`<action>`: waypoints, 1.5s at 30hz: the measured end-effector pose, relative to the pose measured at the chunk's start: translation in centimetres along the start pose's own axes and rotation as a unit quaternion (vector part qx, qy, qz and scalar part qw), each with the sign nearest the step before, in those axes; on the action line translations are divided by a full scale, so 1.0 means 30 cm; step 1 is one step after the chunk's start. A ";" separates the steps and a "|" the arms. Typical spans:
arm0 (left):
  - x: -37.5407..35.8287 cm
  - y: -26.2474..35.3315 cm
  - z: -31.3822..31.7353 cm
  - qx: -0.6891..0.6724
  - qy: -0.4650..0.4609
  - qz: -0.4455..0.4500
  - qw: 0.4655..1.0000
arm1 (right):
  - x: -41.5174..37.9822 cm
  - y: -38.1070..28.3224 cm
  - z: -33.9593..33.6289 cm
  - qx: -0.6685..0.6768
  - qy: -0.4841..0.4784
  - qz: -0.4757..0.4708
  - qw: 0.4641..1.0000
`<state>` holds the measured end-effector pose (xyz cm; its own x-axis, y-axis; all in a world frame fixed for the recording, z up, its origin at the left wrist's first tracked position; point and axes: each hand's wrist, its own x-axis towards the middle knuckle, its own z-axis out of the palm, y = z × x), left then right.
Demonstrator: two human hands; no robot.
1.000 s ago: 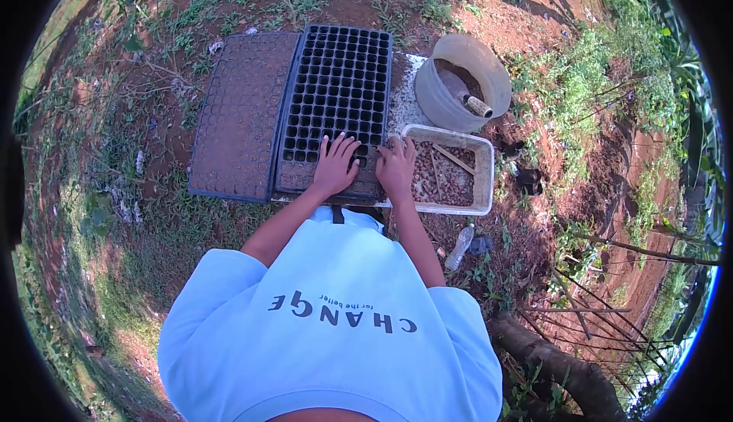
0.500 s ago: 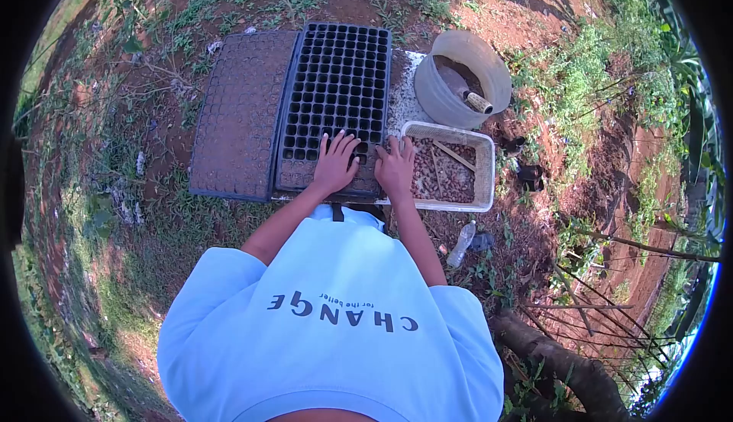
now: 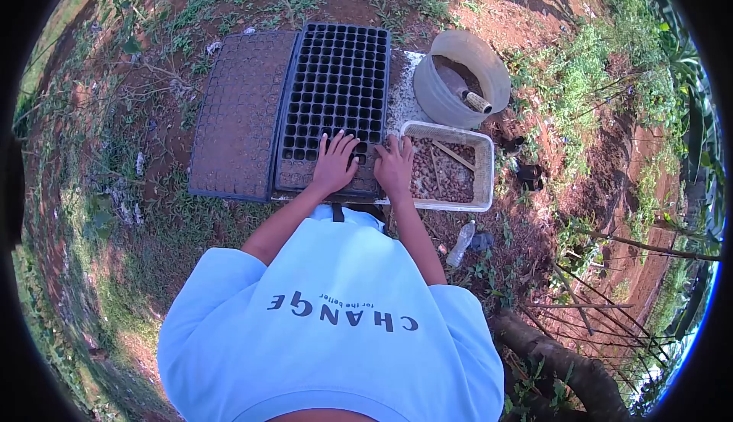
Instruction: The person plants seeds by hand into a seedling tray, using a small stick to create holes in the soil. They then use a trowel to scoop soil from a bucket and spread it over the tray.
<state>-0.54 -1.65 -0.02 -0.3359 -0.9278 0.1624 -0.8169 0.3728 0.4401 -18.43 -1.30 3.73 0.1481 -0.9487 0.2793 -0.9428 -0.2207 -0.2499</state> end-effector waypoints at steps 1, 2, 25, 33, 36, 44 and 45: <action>0.001 0.000 -0.001 0.000 0.001 0.001 1.000 | 0.001 0.000 -0.001 0.006 0.004 0.002 1.000; 0.002 0.001 -0.003 0.001 0.000 0.004 1.000 | 0.002 0.000 -0.002 0.006 0.006 0.004 1.000; 0.127 0.275 0.059 -0.130 0.016 0.074 0.989 | -0.209 0.287 -0.068 -0.019 0.047 0.242 0.969; 0.183 0.396 0.146 -0.054 -0.048 0.029 0.997 | -0.199 0.388 -0.060 -0.030 -0.051 0.247 0.967; 0.196 0.423 0.154 -0.024 -0.053 -0.004 0.998 | -0.189 0.396 -0.053 0.007 -0.068 0.261 0.963; 0.300 0.442 0.200 0.021 0.004 0.020 1.000 | -0.175 0.446 -0.036 0.069 -0.062 0.273 0.958; 0.320 0.441 0.191 -0.016 0.021 0.014 1.000 | -0.172 0.445 -0.035 0.075 -0.032 0.281 0.956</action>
<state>-17.26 -5.52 2.29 -0.3377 -0.9171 0.2117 -0.7922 0.3984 0.4622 -32.09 0.88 -0.09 -0.3470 -0.9379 0.0066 -0.8263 0.3023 -0.4752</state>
